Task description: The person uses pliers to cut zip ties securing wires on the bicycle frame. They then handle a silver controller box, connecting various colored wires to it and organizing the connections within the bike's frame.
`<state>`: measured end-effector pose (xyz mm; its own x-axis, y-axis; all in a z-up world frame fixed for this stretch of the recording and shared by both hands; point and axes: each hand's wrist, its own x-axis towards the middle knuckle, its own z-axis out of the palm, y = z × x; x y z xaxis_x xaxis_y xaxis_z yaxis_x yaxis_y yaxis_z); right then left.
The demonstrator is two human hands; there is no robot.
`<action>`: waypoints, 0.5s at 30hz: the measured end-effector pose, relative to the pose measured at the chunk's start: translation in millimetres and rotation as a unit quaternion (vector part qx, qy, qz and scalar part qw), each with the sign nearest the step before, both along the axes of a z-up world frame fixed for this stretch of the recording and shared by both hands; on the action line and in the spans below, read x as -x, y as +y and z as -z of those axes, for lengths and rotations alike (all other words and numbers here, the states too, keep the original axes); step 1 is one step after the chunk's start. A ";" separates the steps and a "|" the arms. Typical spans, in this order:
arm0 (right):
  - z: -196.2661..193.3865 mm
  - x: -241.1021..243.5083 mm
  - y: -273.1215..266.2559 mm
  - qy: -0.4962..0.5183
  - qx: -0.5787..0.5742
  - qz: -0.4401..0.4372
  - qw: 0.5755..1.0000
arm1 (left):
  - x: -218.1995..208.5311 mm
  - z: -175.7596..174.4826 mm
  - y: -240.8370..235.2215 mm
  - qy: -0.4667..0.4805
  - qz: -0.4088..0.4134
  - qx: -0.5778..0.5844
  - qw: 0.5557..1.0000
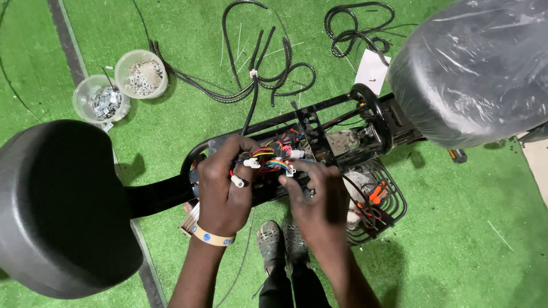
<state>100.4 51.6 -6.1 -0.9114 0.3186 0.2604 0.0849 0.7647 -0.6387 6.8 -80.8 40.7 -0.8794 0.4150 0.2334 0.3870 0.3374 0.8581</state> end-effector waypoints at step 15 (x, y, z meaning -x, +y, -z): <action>-9.4 10.8 17.7 -0.042 0.245 0.038 0.968 | 4.2 0.7 -4.7 0.012 0.066 -0.044 0.997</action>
